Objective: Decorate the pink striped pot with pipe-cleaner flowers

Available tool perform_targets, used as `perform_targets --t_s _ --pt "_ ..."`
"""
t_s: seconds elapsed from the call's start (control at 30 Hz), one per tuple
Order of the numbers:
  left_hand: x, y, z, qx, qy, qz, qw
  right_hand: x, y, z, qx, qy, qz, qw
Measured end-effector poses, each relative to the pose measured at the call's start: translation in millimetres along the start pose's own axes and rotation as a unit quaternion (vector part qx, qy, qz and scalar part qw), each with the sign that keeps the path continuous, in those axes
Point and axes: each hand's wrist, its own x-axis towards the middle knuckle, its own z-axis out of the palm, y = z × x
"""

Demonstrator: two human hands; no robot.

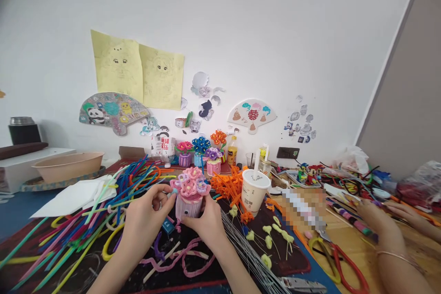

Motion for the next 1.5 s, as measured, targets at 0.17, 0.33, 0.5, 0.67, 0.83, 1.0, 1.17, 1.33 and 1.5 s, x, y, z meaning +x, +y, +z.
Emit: perform_targets --t_s 0.17,0.33,0.5,0.67,0.83,1.0,1.17,1.33,1.5 --pt "0 -1 0.7 -0.004 -0.01 0.005 1.0 2 8 -2 -0.045 0.006 0.019 0.999" --pt "1 -1 -0.7 -0.028 -0.002 0.007 1.0 4 16 -3 -0.071 -0.002 0.03 0.997" --pt "0 -2 -2.2 -0.071 -0.007 0.001 0.997 5 20 -5 -0.061 -0.013 0.034 0.997" --pt "2 -1 -5.4 -0.139 -0.025 -0.025 0.99 2 19 -8 -0.032 -0.027 0.036 0.998" --pt "4 0 -9.7 -0.203 -0.039 -0.058 0.977 -3 10 -24 -0.072 -0.026 0.056 0.995" --pt "5 0 -13.5 -0.259 -0.057 -0.089 0.96 -20 -17 -63 -0.136 -0.021 0.044 0.99" --pt "7 -2 -12.7 -0.307 -0.109 -0.116 0.938 -33 -55 -71 -0.032 -0.121 0.024 0.992" --pt "9 -7 -9.7 -0.326 -0.199 -0.144 0.913 -33 -72 -41 0.022 -0.067 -0.057 0.996" --pt "8 -2 -19.7 -0.335 -0.247 -0.174 0.892 -32 -68 -16 0.03 -0.064 -0.098 0.993"
